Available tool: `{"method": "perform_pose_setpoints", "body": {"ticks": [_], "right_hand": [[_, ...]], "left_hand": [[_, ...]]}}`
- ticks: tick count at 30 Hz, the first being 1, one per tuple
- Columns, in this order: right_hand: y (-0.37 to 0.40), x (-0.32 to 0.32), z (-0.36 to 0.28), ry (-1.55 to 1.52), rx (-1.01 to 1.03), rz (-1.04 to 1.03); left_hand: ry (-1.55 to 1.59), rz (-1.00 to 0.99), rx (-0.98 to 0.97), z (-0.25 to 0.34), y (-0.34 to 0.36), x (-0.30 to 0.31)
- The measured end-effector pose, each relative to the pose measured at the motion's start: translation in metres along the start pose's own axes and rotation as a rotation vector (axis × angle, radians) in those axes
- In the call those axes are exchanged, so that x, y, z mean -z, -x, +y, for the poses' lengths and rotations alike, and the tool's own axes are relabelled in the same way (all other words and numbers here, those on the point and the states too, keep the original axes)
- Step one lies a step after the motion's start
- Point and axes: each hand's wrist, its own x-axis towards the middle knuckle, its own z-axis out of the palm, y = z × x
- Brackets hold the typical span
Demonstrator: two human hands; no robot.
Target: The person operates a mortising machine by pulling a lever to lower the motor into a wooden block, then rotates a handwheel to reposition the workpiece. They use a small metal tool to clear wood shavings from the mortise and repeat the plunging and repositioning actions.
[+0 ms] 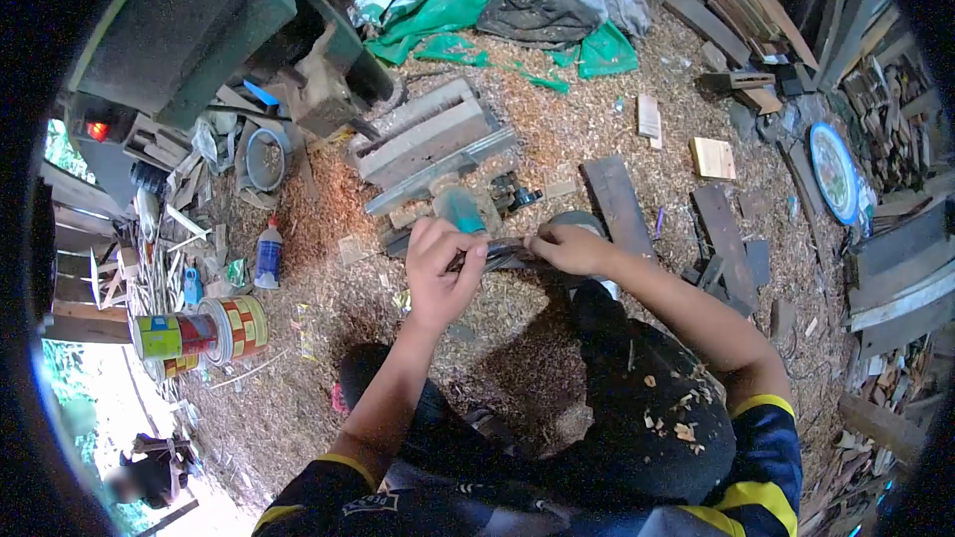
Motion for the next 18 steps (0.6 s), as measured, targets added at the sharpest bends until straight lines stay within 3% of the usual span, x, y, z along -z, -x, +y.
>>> {"method": "perform_pose_setpoints", "body": {"ticks": [2,7,9,11,14,18], "right_hand": [[0.000,0.000,-0.009,0.022,0.016,-0.101],[-0.023,-0.032,0.015,-0.029,-0.049,-0.120],[-0.024,-0.026,0.006,-0.075,-0.204,-0.304],[-0.021,-0.024,0.001,-0.182,-0.207,-0.288],[-0.024,-0.022,0.002,-0.092,-0.224,-0.342],[-0.017,-0.029,-0.006,0.081,-0.196,-0.232]], "left_hand": [[0.006,-0.026,0.011,-0.001,0.004,0.000],[-0.083,-0.033,-0.020,-0.009,0.020,0.002],[-0.142,-0.005,-0.052,-0.007,0.019,0.003],[-0.132,-0.024,-0.044,-0.008,0.021,0.003],[-0.134,-0.044,-0.035,-0.009,0.022,0.003],[-0.168,-0.086,-0.049,-0.007,0.020,0.006]]}}
